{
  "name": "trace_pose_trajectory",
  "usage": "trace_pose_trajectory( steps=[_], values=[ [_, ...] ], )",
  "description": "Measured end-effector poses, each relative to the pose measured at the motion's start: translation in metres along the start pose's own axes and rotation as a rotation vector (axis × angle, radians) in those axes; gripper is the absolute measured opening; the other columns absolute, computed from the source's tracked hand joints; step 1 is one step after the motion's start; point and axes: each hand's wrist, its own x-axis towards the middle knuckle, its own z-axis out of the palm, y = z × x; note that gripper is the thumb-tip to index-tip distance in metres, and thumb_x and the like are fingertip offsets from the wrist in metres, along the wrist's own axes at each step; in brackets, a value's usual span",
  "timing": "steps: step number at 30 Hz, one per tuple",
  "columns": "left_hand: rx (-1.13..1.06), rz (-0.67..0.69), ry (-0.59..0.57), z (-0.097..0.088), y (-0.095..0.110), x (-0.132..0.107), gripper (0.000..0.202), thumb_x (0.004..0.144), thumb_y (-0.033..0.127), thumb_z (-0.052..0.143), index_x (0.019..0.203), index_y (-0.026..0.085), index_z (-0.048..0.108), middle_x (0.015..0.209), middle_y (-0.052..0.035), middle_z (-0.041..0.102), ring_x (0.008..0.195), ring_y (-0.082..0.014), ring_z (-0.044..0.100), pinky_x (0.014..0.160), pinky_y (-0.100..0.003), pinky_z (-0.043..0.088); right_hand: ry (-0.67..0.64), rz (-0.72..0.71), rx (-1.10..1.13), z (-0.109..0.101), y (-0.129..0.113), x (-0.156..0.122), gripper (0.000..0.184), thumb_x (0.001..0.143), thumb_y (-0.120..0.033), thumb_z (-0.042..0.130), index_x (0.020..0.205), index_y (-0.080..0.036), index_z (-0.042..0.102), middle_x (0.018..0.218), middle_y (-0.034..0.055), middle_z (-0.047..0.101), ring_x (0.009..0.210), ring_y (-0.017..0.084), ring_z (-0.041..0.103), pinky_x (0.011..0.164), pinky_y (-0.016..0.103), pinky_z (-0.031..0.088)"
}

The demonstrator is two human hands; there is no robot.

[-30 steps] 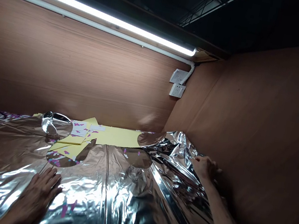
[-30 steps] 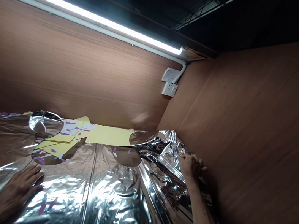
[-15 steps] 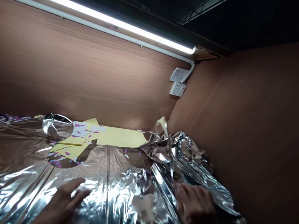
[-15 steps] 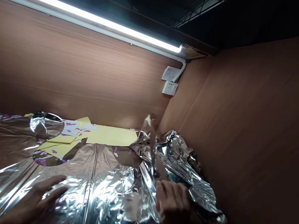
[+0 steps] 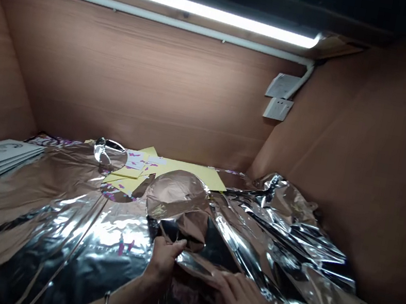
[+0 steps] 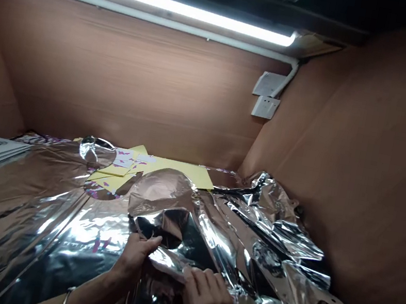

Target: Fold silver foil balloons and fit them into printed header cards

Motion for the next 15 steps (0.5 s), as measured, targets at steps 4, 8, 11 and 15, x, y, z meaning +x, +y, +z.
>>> trace_pose_trajectory(
  steps=[4, 8, 11, 15],
  values=[
    [-0.051, 0.003, 0.003, -0.002, 0.002, 0.0, 0.043, 0.044, 0.04, 0.08, 0.06, 0.011, 0.052, 0.048, -0.0019, 0.052, 0.04, -0.0158, 0.053, 0.04, -0.027, 0.043, 0.03, 0.02, 0.075, -0.005, 0.002, 0.0, 0.022, 0.088, -0.009, 0.038, 0.084, -0.016, 0.058, 0.071, 0.0041, 0.061, 0.065, 0.016, 0.052, 0.062, 0.028, 0.033],
    [-0.12, 0.079, -0.023, 0.002, 0.007, -0.002, 0.046, 0.045, 0.039, 0.082, 0.07, 0.007, 0.058, 0.065, -0.0076, 0.062, 0.055, -0.0169, 0.06, 0.054, -0.027, 0.049, 0.062, 0.09, 0.11, 0.001, 0.0, -0.001, 0.019, 0.088, -0.009, 0.042, 0.076, -0.016, 0.056, 0.064, 0.0015, 0.057, 0.059, 0.014, 0.052, 0.06, 0.026, 0.033],
    [-0.1, 0.01, -0.087, 0.001, 0.01, -0.005, 0.051, 0.056, 0.046, 0.076, 0.083, 0.006, 0.06, 0.07, -0.0118, 0.066, 0.056, -0.0207, 0.063, 0.053, -0.03, 0.051, 0.086, 0.171, 0.127, 0.004, 0.002, 0.001, 0.021, 0.089, -0.012, 0.042, 0.073, -0.018, 0.054, 0.06, -0.0009, 0.054, 0.056, 0.012, 0.051, 0.057, 0.024, 0.033],
    [-0.011, -0.129, -0.125, 0.0, 0.013, -0.007, 0.056, 0.058, 0.056, 0.071, 0.079, 0.005, 0.061, 0.056, -0.0114, 0.064, 0.044, -0.0227, 0.06, 0.042, -0.032, 0.048, 0.052, 0.236, 0.161, 0.004, 0.005, 0.0, 0.021, 0.088, -0.014, 0.04, 0.069, -0.02, 0.047, 0.057, -0.0024, 0.049, 0.052, 0.011, 0.049, 0.053, 0.024, 0.034]
  ],
)
